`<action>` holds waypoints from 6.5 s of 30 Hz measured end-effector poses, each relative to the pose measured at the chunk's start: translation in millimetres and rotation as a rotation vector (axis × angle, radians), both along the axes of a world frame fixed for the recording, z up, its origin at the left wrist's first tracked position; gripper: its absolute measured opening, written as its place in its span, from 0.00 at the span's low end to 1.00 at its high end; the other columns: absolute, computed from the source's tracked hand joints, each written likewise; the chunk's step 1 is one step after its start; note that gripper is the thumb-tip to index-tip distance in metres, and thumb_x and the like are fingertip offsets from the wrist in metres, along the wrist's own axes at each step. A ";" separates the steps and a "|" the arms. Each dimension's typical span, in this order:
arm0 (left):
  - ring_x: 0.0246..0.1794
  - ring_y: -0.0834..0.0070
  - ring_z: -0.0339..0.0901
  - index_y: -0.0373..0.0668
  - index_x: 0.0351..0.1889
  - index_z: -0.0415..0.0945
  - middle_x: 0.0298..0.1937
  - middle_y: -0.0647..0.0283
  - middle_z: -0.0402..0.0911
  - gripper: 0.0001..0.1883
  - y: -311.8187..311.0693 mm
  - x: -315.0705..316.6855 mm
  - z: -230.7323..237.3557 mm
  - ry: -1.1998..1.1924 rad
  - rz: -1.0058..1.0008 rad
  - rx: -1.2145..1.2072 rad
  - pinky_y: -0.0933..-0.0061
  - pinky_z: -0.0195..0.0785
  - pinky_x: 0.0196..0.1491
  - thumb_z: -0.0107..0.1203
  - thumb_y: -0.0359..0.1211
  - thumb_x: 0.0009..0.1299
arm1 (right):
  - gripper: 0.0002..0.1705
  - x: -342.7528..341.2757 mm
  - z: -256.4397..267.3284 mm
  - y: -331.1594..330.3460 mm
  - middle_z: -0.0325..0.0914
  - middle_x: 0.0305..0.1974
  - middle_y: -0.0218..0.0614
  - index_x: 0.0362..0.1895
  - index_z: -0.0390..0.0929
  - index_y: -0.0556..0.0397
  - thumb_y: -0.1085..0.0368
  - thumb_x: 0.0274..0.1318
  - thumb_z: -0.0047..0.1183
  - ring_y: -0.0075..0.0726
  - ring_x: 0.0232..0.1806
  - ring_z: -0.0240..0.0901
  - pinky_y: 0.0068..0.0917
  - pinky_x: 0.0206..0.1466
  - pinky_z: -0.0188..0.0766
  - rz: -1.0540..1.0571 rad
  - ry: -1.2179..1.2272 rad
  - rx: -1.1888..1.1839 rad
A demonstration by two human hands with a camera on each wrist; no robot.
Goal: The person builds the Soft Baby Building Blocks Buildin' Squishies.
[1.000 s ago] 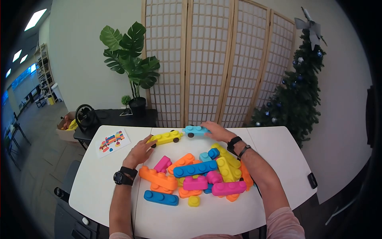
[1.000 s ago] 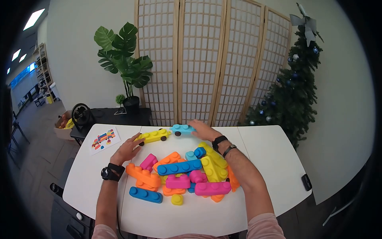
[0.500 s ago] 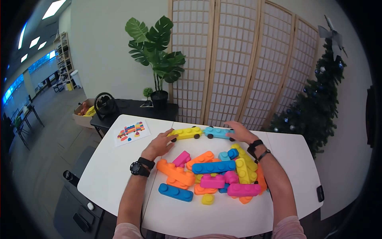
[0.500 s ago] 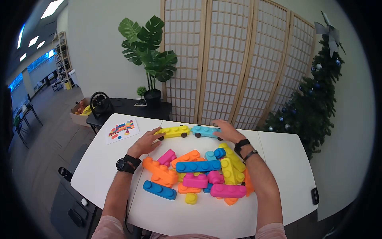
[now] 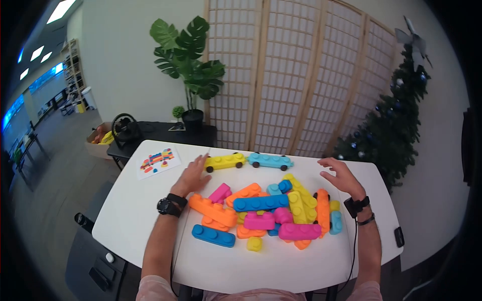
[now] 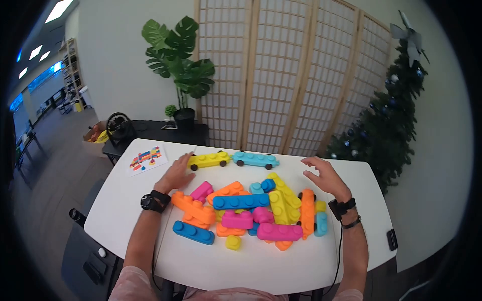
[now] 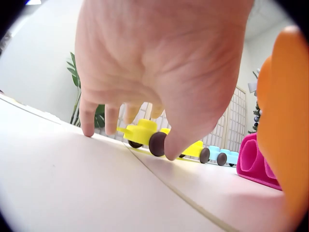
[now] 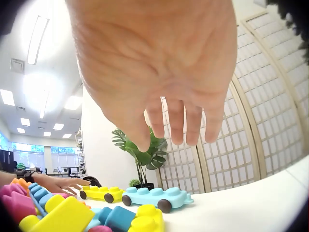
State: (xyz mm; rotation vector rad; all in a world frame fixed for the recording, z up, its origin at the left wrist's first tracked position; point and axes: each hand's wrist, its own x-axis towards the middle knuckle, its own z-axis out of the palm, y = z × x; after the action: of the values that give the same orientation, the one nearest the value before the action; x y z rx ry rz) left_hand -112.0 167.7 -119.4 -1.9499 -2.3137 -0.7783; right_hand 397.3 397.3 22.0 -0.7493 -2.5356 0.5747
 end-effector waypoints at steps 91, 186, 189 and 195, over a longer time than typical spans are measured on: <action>0.65 0.44 0.78 0.56 0.91 0.48 0.66 0.44 0.78 0.50 -4.7 10.9 6.7 0.103 0.022 -0.048 0.48 0.75 0.67 0.67 0.47 0.75 | 0.35 4.6 -67.4 83.4 0.81 0.58 0.49 0.66 0.82 0.54 0.56 0.54 0.72 0.57 0.65 0.77 0.47 0.68 0.76 -0.243 -0.114 0.138; 0.63 0.47 0.80 0.58 0.88 0.59 0.64 0.46 0.81 0.44 -8.1 13.6 12.6 0.090 -0.013 -0.032 0.51 0.76 0.67 0.67 0.44 0.75 | 0.25 -105.1 6.4 -142.1 0.85 0.50 0.40 0.58 0.84 0.53 0.51 0.64 0.70 0.50 0.55 0.82 0.46 0.57 0.79 0.569 -0.358 0.054; 0.64 0.47 0.79 0.59 0.88 0.60 0.65 0.46 0.81 0.44 -6.3 11.2 12.1 0.083 -0.004 -0.043 0.51 0.75 0.67 0.67 0.45 0.76 | 0.32 -102.8 -3.5 -153.3 0.82 0.53 0.40 0.65 0.79 0.51 0.49 0.63 0.71 0.53 0.57 0.81 0.47 0.58 0.79 0.606 -0.515 0.175; 0.65 0.46 0.80 0.61 0.89 0.57 0.67 0.46 0.80 0.44 -5.0 11.1 9.5 0.112 0.021 -0.071 0.51 0.76 0.67 0.67 0.47 0.76 | 0.38 -57.3 2.1 -160.2 0.79 0.54 0.40 0.65 0.77 0.51 0.45 0.57 0.74 0.50 0.59 0.79 0.46 0.59 0.77 0.492 -0.448 0.243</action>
State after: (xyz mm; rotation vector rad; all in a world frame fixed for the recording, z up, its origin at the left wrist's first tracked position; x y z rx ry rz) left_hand -100.9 162.7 -109.9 -1.9390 -2.3227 -0.5776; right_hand 340.0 237.1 24.2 -0.1683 -3.1585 0.2485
